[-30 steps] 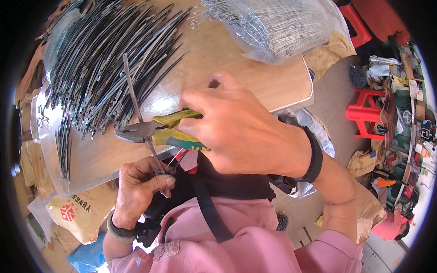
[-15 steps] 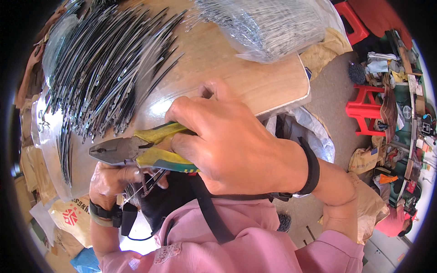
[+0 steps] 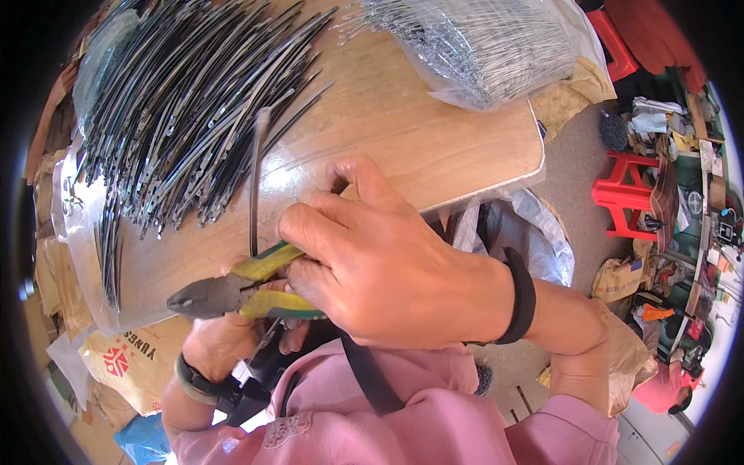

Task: The person uses pliers to cut or trim thin metal rods. They pick up several rods from a large pile on a wooden table, align them, and use the pliers to clip them individually.

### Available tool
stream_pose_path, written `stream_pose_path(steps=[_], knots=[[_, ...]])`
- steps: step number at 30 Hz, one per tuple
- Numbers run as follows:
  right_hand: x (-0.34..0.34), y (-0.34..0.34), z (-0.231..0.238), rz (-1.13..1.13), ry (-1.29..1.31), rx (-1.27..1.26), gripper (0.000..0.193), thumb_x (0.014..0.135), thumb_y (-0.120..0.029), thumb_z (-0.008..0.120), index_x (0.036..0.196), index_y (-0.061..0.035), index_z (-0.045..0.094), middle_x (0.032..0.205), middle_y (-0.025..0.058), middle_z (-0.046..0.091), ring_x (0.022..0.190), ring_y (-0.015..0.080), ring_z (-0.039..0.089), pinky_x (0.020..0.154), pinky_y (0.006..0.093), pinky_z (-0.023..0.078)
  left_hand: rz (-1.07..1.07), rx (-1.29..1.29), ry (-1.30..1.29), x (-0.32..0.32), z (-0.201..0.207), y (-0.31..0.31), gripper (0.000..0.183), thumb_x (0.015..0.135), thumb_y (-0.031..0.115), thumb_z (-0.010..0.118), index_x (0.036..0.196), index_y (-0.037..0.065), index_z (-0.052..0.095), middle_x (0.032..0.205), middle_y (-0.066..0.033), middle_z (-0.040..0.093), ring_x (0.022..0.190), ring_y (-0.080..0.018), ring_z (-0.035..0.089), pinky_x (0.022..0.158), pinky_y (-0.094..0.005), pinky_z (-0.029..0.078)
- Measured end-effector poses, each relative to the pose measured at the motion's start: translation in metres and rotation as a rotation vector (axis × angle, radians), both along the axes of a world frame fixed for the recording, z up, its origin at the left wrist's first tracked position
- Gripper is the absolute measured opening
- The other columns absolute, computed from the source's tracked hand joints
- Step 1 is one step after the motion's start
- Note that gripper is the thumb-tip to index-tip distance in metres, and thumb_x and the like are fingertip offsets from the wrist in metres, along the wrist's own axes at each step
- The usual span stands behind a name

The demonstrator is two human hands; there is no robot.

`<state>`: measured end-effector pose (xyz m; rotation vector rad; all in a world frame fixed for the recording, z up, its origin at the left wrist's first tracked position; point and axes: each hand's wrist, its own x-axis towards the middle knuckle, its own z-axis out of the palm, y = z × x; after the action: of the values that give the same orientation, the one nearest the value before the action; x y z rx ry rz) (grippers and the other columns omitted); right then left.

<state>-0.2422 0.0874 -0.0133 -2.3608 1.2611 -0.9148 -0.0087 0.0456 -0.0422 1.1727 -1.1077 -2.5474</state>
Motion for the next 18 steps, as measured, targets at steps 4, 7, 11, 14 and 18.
stream_pose_path(steps=[4, 7, 11, 14, 18], knots=[[-0.003, -0.008, 0.004, -0.1, 0.078, -0.072, 0.015, 0.063, -0.016, 0.069, 0.075, -0.0067, 0.067, 0.099, 0.0073, 0.062, 0.08, 0.0251, 0.06, 0.086, 0.049, 0.038, 0.239, 0.206, 0.037, -0.009, 0.005, 0.009, 0.017, 0.083, 0.004, 0.066, 0.099, -0.001, 0.059, 0.073, -0.0063, 0.062, 0.054, -0.0107, 0.054, 0.051, -0.0235, 0.041], [-0.028, 0.005, 0.014, -0.263, 0.029, 0.121, 0.013, 0.069, -0.013, 0.074, 0.078, -0.0059, 0.069, 0.099, 0.0101, 0.062, 0.08, 0.026, 0.062, 0.08, 0.0437, 0.045, 0.408, 0.241, 0.132, -0.023, 0.014, 0.01, 0.011, 0.09, 0.008, 0.061, 0.094, -0.003, 0.059, 0.064, -0.0043, 0.056, 0.044, -0.0075, 0.042, 0.044, -0.0211, 0.033], [-0.027, 0.031, 0.002, -0.29, -0.208, 0.441, 0.016, 0.073, -0.013, 0.078, 0.084, -0.0028, 0.071, 0.099, 0.015, 0.062, 0.079, 0.0261, 0.064, 0.067, 0.033, 0.051, 0.43, -0.063, 0.091, -0.023, 0.023, 0.014, 0.009, 0.094, 0.007, 0.06, 0.093, -0.002, 0.06, 0.061, -0.0007, 0.054, 0.046, -0.0042, 0.038, 0.045, -0.0196, 0.029], [-0.025, 0.035, 0.003, -0.174, -0.148, 0.477, 0.021, 0.074, -0.013, 0.08, 0.087, 0.0014, 0.072, 0.106, 0.0175, 0.061, 0.086, 0.0267, 0.066, 0.073, 0.0321, 0.052, 0.42, -0.307, 0.033, -0.021, 0.028, 0.018, 0.002, 0.09, -0.001, 0.063, 0.091, -0.001, 0.061, 0.064, 0.0009, 0.057, 0.051, -0.0036, 0.043, 0.048, -0.0186, 0.032], [-0.021, 0.044, -0.001, -0.165, -0.182, 0.548, 0.032, 0.068, -0.013, 0.081, 0.093, 0.0035, 0.071, 0.115, 0.018, 0.059, 0.095, 0.0301, 0.063, 0.08, 0.0351, 0.051, 0.34, -0.775, -0.062, -0.02, 0.026, 0.021, 0.011, 0.084, -0.007, 0.067, 0.092, -0.001, 0.063, 0.07, -0.0021, 0.061, 0.057, -0.0072, 0.051, 0.053, -0.0195, 0.04]])
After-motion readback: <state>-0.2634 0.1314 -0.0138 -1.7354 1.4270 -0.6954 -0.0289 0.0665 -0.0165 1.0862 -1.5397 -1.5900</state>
